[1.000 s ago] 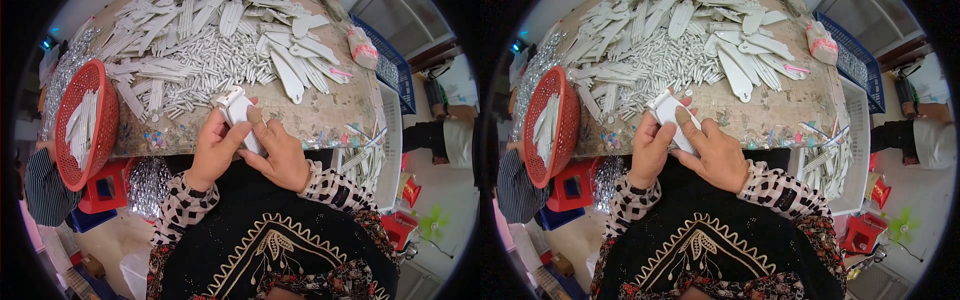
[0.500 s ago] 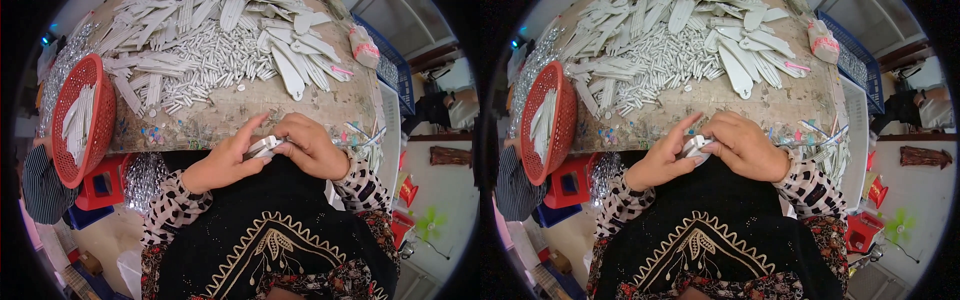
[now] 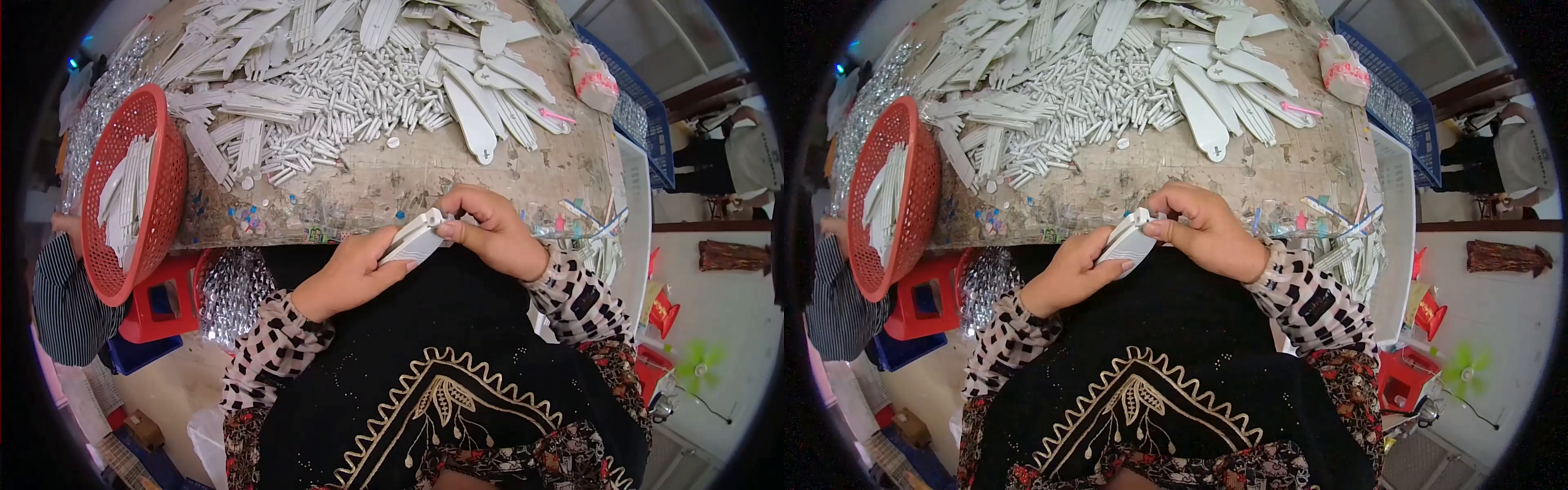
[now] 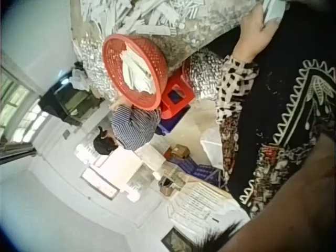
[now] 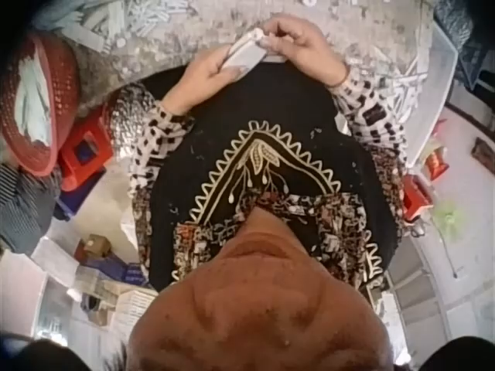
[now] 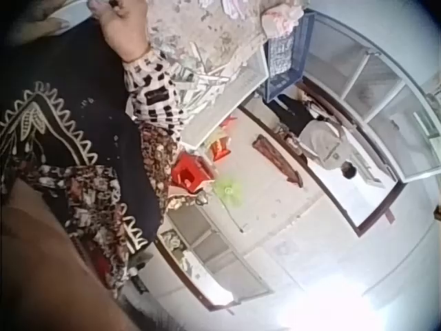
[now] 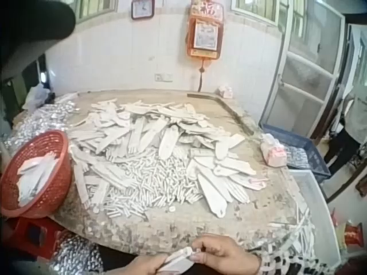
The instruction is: Sorting plastic components and using a thin tool to assemble small metallic parts on a workstation.
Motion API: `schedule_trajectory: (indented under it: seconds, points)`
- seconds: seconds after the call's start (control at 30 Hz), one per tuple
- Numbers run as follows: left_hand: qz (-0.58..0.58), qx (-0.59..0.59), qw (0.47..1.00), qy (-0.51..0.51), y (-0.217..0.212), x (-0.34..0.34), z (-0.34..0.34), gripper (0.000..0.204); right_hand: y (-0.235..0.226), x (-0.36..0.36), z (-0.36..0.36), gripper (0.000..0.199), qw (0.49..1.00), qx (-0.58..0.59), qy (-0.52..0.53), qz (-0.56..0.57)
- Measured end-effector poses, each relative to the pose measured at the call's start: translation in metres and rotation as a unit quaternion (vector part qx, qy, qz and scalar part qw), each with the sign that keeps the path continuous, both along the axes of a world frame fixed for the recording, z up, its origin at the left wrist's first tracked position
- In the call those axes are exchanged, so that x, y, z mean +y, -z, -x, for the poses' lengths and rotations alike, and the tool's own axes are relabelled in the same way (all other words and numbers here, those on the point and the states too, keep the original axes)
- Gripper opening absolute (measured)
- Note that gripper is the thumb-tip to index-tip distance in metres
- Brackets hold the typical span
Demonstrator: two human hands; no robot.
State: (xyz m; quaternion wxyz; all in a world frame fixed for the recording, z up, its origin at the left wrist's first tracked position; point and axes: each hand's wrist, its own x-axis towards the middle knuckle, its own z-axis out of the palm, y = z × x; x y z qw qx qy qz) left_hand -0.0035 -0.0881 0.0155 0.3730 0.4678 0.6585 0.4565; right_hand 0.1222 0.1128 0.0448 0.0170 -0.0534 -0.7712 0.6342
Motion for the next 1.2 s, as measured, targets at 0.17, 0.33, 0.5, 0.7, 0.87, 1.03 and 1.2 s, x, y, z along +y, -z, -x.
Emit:
schedule_trajectory:
  seconds: [0.17, 0.33, 0.5, 0.7, 0.87, 1.03, 1.2]
  points:
    - [-0.001, -0.016, 0.998, -0.065, 0.012, -0.003, -0.002, 0.031, 0.019, -0.004, 0.010, 0.013, 0.993, -0.041, 0.019, 0.108]
    - [0.000, -0.124, 0.984, -0.129, 0.031, -0.012, 0.002, 0.032, 0.030, 0.017, 0.029, 0.024, 0.992, -0.050, -0.048, 0.106]
    - [-0.036, -0.223, 0.957, -0.182, 0.026, -0.010, 0.023, 0.028, 0.030, 0.038, 0.080, 0.021, 0.913, 0.072, 0.055, -0.397]
    - [0.043, -0.266, 0.940, -0.211, 0.010, -0.006, 0.041, 0.024, 0.037, 0.039, 0.128, 0.025, 0.758, 0.192, -0.023, -0.622]
    - [0.061, -0.256, 0.941, -0.211, 0.018, -0.009, 0.043, 0.021, 0.044, 0.048, 0.131, 0.026, 0.766, 0.251, -0.061, -0.588]
    - [0.062, -0.110, 0.977, -0.174, 0.012, -0.004, 0.041, 0.025, 0.046, 0.035, 0.112, 0.016, 0.910, 0.215, 0.110, -0.338]
    - [0.153, 0.248, 0.947, -0.137, -0.012, 0.013, 0.037, 0.023, 0.046, 0.019, 0.083, 0.016, 0.980, 0.048, 0.153, 0.119]
